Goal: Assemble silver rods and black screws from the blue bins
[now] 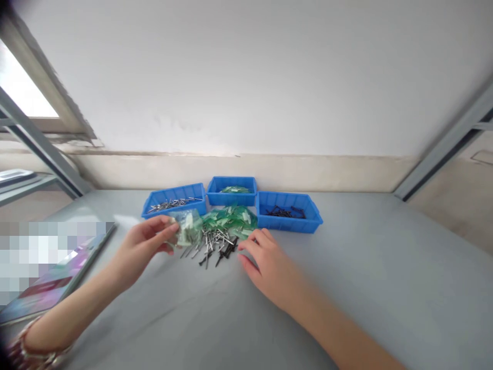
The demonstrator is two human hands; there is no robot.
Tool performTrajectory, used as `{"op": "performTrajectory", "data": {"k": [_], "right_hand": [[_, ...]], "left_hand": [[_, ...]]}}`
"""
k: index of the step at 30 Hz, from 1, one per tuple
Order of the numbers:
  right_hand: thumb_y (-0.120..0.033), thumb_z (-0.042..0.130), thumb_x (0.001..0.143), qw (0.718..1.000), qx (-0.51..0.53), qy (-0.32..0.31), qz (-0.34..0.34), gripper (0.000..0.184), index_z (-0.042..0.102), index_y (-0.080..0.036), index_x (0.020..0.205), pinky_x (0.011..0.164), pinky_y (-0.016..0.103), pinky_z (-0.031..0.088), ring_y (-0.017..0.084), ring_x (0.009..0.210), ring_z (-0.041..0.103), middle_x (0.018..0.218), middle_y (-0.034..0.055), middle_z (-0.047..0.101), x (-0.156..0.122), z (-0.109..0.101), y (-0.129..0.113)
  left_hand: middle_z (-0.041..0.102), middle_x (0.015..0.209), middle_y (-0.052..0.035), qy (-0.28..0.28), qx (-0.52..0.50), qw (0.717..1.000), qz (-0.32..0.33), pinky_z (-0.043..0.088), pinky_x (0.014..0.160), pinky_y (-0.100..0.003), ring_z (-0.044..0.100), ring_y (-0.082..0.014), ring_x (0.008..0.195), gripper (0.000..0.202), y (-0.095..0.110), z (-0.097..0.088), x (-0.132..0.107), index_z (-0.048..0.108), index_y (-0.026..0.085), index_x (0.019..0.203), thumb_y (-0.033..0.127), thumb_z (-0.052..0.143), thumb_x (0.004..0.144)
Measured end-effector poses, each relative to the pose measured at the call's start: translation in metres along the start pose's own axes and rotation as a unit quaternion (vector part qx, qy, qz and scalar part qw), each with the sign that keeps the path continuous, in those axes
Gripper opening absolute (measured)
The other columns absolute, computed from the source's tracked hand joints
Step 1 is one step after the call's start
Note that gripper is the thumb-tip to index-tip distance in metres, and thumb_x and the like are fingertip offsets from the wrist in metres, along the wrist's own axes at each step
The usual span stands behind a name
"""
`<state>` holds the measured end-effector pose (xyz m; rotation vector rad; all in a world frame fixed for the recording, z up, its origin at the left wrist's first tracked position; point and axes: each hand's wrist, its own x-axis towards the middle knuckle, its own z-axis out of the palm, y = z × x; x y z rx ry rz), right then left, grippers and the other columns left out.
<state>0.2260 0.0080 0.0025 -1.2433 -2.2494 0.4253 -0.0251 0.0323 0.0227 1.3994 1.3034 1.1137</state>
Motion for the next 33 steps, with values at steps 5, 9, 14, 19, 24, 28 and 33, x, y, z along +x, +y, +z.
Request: {"op": "performTrajectory", "data": {"k": [5,9,14,19,24,28,33], "right_hand": [[-0.033,0.054,0.085,0.974,0.207,-0.079,0.05,0.019,0.062,-0.019,0.095,0.064,0.026,0.043,0.014,0.074,0.051,0.085,0.0022,0.058,-0.002,0.012,-0.017],[-0.032,0.047,0.087,0.938,0.314,-0.116,0.084,0.023,0.061,-0.016,0.079,0.055,0.022,0.036,0.011,0.062,0.045,0.072,-0.0006,0.054,-0.003,0.017,-0.026],[-0.025,0.047,0.082,0.948,0.286,-0.079,0.115,0.019,0.058,-0.015,0.07,0.054,0.023,0.034,0.011,0.059,0.04,0.064,-0.0019,0.048,-0.003,0.016,-0.03],[-0.019,0.047,0.079,0.962,0.248,-0.066,0.099,0.017,0.059,-0.015,0.067,0.053,0.023,0.034,0.011,0.058,0.04,0.063,-0.002,0.049,-0.001,0.016,-0.033],[-0.013,0.052,0.075,0.965,0.245,-0.062,0.074,0.011,0.062,-0.016,0.072,0.059,0.023,0.038,0.012,0.066,0.047,0.073,-0.0003,0.055,-0.001,0.019,-0.032],[-0.011,0.051,0.075,0.966,0.248,-0.055,0.052,0.013,0.062,-0.016,0.071,0.059,0.023,0.038,0.012,0.066,0.047,0.074,-0.0002,0.055,-0.002,0.02,-0.031],[-0.016,0.05,0.076,0.957,0.272,-0.055,0.091,0.012,0.058,-0.015,0.067,0.054,0.023,0.033,0.011,0.061,0.039,0.065,-0.0026,0.045,0.001,0.019,-0.031]], "left_hand": [[0.055,0.064,0.0024,-0.169,-0.132,0.973,-0.086,0.045,0.058,-0.021,0.051,-0.0081,0.058,0.023,-0.005,0.024,-0.019,0.054,0.015,0.076,0.037,0.059,0.081],[0.057,0.065,0.0016,-0.23,-0.15,0.957,-0.098,0.044,0.058,-0.021,0.053,-0.0087,0.059,0.023,-0.005,0.032,-0.028,0.056,0.014,0.076,0.036,0.058,0.082],[0.061,0.063,-0.0004,-0.297,-0.087,0.943,-0.122,0.046,0.059,-0.023,0.057,-0.0112,0.058,0.022,-0.006,0.035,-0.03,0.061,0.013,0.075,0.034,0.066,0.074],[0.06,0.063,0.0006,-0.285,-0.062,0.949,-0.118,0.044,0.059,-0.021,0.053,-0.0091,0.057,0.016,-0.01,0.038,-0.03,0.064,0.012,0.073,0.028,0.066,0.071],[0.057,0.061,0.0019,-0.281,-0.059,0.953,-0.1,0.042,0.059,-0.021,0.05,-0.0094,0.058,0.012,-0.008,0.038,-0.029,0.063,0.013,0.071,0.025,0.065,0.071],[0.056,0.061,0.0013,-0.276,-0.056,0.956,-0.086,0.041,0.058,-0.022,0.049,-0.0099,0.058,0.013,-0.008,0.037,-0.029,0.064,0.013,0.071,0.024,0.067,0.068],[0.057,0.063,0.0016,-0.277,-0.046,0.955,-0.096,0.04,0.059,-0.02,0.049,-0.0087,0.057,0.019,-0.01,0.037,-0.028,0.065,0.013,0.076,0.031,0.066,0.072]]}}
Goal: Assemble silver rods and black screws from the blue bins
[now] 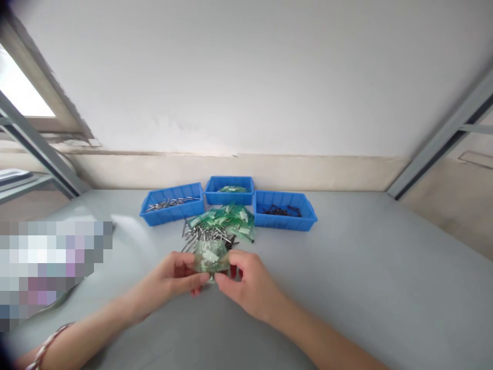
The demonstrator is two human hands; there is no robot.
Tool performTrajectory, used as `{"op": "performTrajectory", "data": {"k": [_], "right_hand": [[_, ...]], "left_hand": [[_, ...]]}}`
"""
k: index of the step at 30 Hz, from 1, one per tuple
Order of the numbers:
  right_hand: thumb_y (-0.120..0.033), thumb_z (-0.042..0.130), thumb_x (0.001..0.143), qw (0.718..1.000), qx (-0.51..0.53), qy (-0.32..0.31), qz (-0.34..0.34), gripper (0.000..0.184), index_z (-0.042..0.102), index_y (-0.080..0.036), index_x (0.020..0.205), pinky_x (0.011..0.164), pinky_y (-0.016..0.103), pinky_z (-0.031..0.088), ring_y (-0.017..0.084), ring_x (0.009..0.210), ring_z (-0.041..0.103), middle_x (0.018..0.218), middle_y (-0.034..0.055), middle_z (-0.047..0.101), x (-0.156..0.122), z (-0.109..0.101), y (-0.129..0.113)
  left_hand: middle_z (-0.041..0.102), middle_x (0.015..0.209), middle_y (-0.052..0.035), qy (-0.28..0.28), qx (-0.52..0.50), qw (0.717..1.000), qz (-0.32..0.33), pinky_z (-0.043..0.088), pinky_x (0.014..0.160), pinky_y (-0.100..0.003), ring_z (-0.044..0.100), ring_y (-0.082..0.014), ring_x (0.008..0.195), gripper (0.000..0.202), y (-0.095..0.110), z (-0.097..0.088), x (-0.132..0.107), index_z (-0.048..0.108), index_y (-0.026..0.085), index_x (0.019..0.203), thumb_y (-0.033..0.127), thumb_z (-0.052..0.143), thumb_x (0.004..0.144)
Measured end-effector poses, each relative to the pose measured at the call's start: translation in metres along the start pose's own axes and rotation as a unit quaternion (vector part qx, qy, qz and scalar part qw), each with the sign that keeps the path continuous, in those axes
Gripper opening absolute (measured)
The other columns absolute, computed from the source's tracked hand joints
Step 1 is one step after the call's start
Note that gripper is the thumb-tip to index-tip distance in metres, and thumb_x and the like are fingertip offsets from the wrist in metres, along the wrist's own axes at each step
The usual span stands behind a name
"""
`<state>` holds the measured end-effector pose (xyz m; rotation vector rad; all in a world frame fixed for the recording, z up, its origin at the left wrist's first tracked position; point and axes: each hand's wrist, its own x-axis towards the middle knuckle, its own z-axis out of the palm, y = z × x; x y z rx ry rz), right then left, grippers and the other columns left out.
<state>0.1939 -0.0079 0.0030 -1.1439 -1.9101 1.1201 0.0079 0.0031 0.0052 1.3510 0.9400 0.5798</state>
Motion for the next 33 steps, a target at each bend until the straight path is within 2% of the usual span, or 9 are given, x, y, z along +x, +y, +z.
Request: {"op": "performTrajectory", "data": {"k": [4,6,10,15,24,33], "right_hand": [[-0.024,0.05,0.075,0.997,0.048,-0.005,0.063,0.014,0.057,-0.013,0.069,0.05,0.023,0.029,0.01,0.056,0.035,0.061,-0.0034,0.042,0.0022,-0.0007,0.0027],[-0.027,0.05,0.075,0.995,0.059,-0.004,0.074,0.016,0.056,-0.013,0.07,0.05,0.023,0.029,0.01,0.056,0.035,0.06,-0.0032,0.042,0.0025,-0.0005,0.0053],[-0.029,0.051,0.075,0.996,0.058,-0.001,0.068,0.016,0.056,-0.014,0.07,0.052,0.024,0.03,0.011,0.057,0.036,0.061,-0.0028,0.042,0.0022,0.0006,0.0096],[-0.028,0.052,0.075,0.996,0.061,-0.012,0.068,0.017,0.059,-0.013,0.072,0.054,0.025,0.03,0.011,0.059,0.036,0.063,-0.002,0.043,0.0014,0.0,0.0081],[-0.028,0.053,0.075,0.998,0.056,-0.009,0.035,0.018,0.062,-0.013,0.073,0.059,0.026,0.035,0.014,0.065,0.044,0.07,0.0016,0.052,0.0019,-0.0005,0.0074],[-0.024,0.053,0.074,0.995,0.085,-0.01,0.049,0.015,0.062,-0.012,0.074,0.062,0.028,0.038,0.016,0.07,0.05,0.075,0.0039,0.058,0.0009,-0.0006,0.0027]], "left_hand": [[0.056,0.059,0.0019,0.019,0.018,1.0,0.003,0.039,0.057,-0.019,0.048,-0.0083,0.056,0.025,0.0008,-0.0013,-0.0005,0.064,0.012,0.073,0.037,0.063,0.076],[0.058,0.064,0.0007,0.009,0.008,1.0,0.007,0.04,0.059,-0.019,0.05,-0.0084,0.059,0.024,0.0005,-0.0023,-0.0005,0.065,0.012,0.076,0.036,0.063,0.077],[0.062,0.073,-0.0018,-0.007,-0.017,1.0,0.014,0.042,0.062,-0.02,0.051,-0.0091,0.063,0.022,-0.0021,-0.0032,0.0007,0.065,0.012,0.082,0.033,0.065,0.076],[0.063,0.073,-0.0025,0.012,-0.013,1.0,0.017,0.042,0.061,-0.02,0.051,-0.0089,0.062,0.021,-0.0034,-0.0022,0.0005,0.065,0.011,0.079,0.032,0.066,0.075],[0.063,0.073,-0.002,0.003,-0.011,1.0,0.013,0.043,0.062,-0.021,0.052,-0.0094,0.063,0.021,-0.0012,-0.0016,-0.0013,0.065,0.011,0.079,0.032,0.066,0.074],[0.061,0.073,-0.0019,-0.025,-0.034,0.999,0.009,0.042,0.062,-0.022,0.053,-0.0107,0.065,0.024,-0.0035,0.0003,-0.0001,0.062,0.011,0.084,0.032,0.068,0.074]]}}
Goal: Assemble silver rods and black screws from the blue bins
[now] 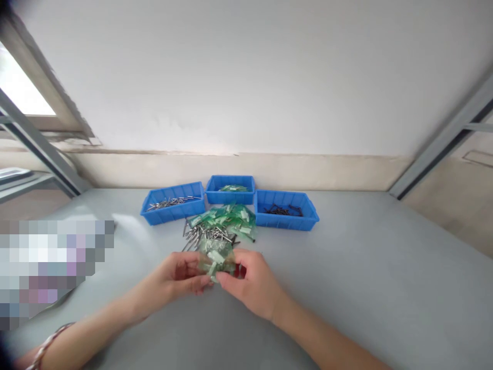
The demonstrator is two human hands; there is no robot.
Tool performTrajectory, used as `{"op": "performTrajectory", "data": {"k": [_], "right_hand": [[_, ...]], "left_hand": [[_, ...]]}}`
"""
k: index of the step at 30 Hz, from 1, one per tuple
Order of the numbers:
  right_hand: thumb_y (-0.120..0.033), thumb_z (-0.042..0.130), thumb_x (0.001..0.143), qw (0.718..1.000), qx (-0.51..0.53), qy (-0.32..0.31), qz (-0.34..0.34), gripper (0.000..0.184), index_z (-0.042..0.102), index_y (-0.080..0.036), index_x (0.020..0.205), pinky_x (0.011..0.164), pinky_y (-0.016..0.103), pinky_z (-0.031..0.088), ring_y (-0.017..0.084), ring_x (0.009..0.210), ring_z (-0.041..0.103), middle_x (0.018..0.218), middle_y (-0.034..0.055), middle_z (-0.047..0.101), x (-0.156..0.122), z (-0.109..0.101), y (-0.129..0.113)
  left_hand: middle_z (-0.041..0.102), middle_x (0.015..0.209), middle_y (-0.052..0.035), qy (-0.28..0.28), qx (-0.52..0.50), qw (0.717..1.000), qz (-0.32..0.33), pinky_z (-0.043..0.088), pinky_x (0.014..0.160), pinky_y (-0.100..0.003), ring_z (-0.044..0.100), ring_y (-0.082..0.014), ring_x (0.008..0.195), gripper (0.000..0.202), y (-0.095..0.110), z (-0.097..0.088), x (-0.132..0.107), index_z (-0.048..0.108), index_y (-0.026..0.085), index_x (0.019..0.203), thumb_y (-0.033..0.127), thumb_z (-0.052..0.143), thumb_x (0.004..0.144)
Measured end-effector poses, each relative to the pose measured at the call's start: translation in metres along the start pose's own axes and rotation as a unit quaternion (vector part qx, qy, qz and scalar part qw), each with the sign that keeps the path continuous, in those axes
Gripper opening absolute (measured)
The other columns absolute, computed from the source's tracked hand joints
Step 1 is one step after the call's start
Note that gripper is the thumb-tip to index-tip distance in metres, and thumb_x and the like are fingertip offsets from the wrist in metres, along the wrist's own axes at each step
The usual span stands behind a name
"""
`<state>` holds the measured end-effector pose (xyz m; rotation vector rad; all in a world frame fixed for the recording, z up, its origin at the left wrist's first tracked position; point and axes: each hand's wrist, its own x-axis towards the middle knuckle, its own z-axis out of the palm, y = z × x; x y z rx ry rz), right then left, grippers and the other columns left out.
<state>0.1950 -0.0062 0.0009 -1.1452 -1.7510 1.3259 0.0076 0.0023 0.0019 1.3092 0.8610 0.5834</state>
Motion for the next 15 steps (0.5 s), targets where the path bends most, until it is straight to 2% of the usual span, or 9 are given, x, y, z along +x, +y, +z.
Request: {"op": "performTrajectory", "data": {"k": [8,15], "right_hand": [[-0.022,0.054,0.072,1.0,0.027,0.003,0.014,0.012,0.061,-0.012,0.076,0.06,0.026,0.036,0.014,0.066,0.047,0.07,0.001,0.054,0.0002,-0.0004,0.0025],[-0.026,0.056,0.071,0.999,0.004,0.026,0.021,0.015,0.062,-0.013,0.072,0.057,0.025,0.034,0.013,0.061,0.043,0.064,-0.0006,0.051,0.0006,-0.0021,0.0014]], "left_hand": [[0.057,0.074,-0.0017,-0.014,0.01,1.0,0.009,0.043,0.064,-0.023,0.051,-0.0097,0.066,0.024,-0.0003,0.0013,0.0001,0.06,0.01,0.092,0.027,0.066,0.075],[0.058,0.074,-0.0012,-0.01,0.006,1.0,0.02,0.044,0.065,-0.024,0.053,-0.0104,0.067,0.021,-0.0052,-0.0015,0.0009,0.058,0.012,0.088,0.029,0.065,0.077]]}}
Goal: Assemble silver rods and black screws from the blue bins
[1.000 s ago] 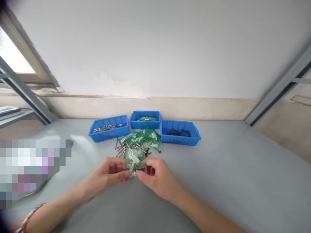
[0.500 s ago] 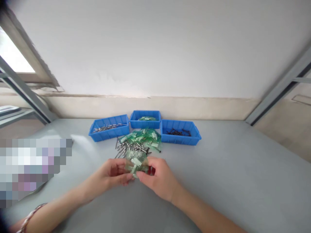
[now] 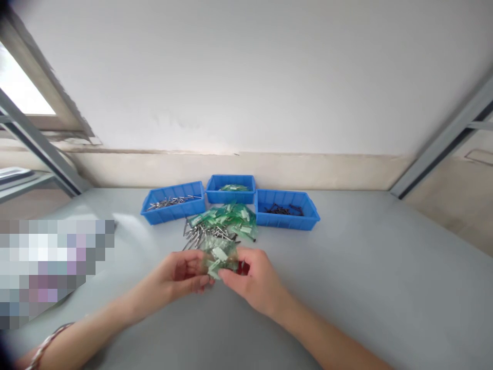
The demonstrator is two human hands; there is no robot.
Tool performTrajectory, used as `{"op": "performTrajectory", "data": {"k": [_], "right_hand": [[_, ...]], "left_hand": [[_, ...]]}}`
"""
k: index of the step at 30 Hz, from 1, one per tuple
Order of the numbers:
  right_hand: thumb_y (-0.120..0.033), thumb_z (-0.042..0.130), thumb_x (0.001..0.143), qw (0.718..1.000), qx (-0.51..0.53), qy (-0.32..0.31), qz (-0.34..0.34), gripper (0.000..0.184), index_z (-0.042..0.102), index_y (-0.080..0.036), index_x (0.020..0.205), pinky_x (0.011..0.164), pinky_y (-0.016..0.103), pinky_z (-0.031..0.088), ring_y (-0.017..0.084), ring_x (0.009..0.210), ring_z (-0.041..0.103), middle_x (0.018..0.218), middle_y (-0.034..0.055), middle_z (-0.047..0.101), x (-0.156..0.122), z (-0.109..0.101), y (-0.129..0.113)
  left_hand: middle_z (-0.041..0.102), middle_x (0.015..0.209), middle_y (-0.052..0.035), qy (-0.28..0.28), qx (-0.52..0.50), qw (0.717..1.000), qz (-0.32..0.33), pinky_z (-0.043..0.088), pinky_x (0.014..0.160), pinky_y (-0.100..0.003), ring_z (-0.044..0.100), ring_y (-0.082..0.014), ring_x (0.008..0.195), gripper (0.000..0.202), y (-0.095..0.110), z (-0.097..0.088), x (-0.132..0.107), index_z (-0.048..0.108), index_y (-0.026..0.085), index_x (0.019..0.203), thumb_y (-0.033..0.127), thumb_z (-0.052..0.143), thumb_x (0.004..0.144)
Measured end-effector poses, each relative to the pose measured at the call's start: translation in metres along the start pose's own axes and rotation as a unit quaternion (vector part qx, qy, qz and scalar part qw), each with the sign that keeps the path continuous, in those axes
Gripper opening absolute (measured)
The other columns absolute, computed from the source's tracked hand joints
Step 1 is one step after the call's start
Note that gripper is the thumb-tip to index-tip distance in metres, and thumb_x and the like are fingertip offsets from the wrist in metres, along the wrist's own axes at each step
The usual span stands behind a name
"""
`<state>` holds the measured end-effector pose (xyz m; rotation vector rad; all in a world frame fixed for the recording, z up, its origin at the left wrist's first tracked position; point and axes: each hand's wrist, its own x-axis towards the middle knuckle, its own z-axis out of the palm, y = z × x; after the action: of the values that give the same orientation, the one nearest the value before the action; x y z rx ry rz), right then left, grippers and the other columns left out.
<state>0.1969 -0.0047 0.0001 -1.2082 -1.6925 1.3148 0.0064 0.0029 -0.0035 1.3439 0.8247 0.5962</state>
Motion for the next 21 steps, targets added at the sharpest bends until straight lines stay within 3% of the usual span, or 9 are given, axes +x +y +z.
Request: {"op": "performTrajectory", "data": {"k": [8,12,15,17,21], "right_hand": [[-0.027,0.055,0.074,0.999,-0.022,0.014,-0.025,0.014,0.062,-0.015,0.072,0.055,0.024,0.033,0.012,0.06,0.042,0.061,-0.0021,0.049,-0.001,-0.0035,0.0009],[-0.024,0.054,0.076,0.993,-0.092,0.04,-0.067,0.012,0.059,-0.016,0.067,0.055,0.025,0.035,0.013,0.061,0.043,0.063,-0.0012,0.049,-0.0014,-0.0044,0.0018],[-0.017,0.052,0.077,0.961,-0.195,0.088,-0.176,0.015,0.055,-0.017,0.063,0.059,0.026,0.039,0.015,0.066,0.046,0.065,0.0002,0.049,-0.0021,-0.0038,0.0025],[-0.012,0.05,0.079,0.929,-0.242,0.11,-0.257,0.012,0.057,-0.018,0.072,0.064,0.028,0.042,0.016,0.072,0.048,0.071,0.0022,0.052,-0.0029,-0.0038,0.0039],[-0.008,0.046,0.08,0.88,-0.322,0.128,-0.323,0.018,0.06,-0.017,0.087,0.067,0.03,0.044,0.018,0.077,0.048,0.081,0.0061,0.052,-0.0046,-0.0056,0.0088]], "left_hand": [[0.061,0.077,-0.0025,0.019,-0.016,1.0,0.001,0.041,0.063,-0.024,0.05,-0.0089,0.062,0.032,0.003,-0.0005,0.0001,0.054,0.013,0.092,0.037,0.065,0.075],[0.061,0.076,-0.0022,0.022,-0.015,1.0,0.003,0.041,0.062,-0.025,0.05,-0.0091,0.061,0.035,0.0023,-0.0008,0.0002,0.054,0.013,0.093,0.041,0.065,0.074],[0.063,0.074,-0.0029,0.046,-0.027,0.999,0.002,0.041,0.061,-0.025,0.051,-0.0096,0.059,0.038,0.0006,-0.0011,0.0006,0.054,0.013,0.093,0.046,0.062,0.076],[0.064,0.072,-0.004,0.066,-0.06,0.996,-0.008,0.042,0.061,-0.026,0.052,-0.0105,0.058,0.039,0.0007,-0.0012,0.0003,0.052,0.013,0.092,0.048,0.061,0.076],[0.067,0.073,-0.0078,0.062,-0.141,0.988,-0.02,0.044,0.063,-0.027,0.056,-0.0129,0.059,0.039,0.0048,-0.0013,-0.0023,0.052,0.012,0.1,0.046,0.057,0.08]]}}
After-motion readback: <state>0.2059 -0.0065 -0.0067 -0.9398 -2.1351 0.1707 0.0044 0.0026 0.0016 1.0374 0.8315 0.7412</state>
